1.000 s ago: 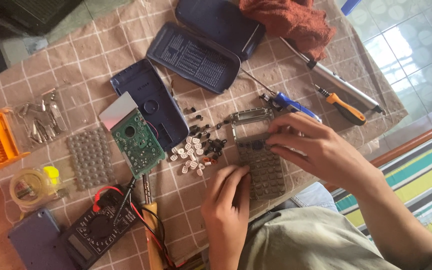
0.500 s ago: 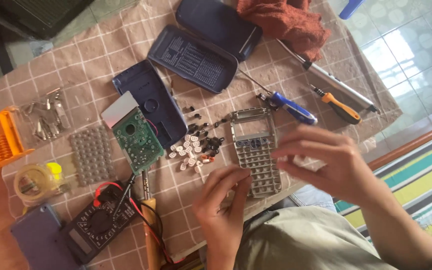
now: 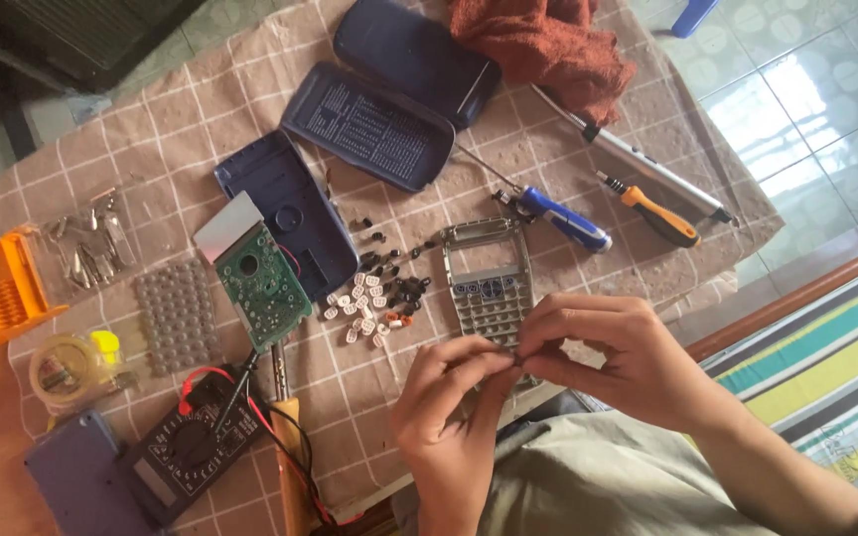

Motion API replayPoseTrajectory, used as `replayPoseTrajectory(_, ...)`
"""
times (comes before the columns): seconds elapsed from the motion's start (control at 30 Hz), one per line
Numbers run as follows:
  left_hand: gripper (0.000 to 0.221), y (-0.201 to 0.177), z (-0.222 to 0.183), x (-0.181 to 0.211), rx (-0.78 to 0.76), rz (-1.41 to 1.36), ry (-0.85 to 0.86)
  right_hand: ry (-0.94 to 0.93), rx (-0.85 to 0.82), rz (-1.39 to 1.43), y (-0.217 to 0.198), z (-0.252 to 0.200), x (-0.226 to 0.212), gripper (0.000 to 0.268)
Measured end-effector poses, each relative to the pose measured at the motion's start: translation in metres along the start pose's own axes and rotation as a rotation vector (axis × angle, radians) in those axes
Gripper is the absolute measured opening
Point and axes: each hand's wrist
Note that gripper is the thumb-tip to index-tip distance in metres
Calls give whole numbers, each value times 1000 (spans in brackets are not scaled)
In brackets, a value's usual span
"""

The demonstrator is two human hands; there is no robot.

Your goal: A person is meticulously assembling a scientific calculator by placing individual buttons into the front faceplate on a repair bench.

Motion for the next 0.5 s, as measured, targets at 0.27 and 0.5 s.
replayPoseTrajectory(0.27, 10, 8, 2, 5, 29, 42, 64, 57, 18, 81, -6, -6, 3, 11)
replayPoseTrajectory(0.5, 10, 7, 5, 8, -69, 48, 116, 25, 102, 114, -10, -16, 12, 12)
Point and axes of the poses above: each hand's wrist, its own z-axis towards the middle knuckle, its own y-axis out of the palm, x = y × z, and after that the axes turned 12 degrees about z, right-handed
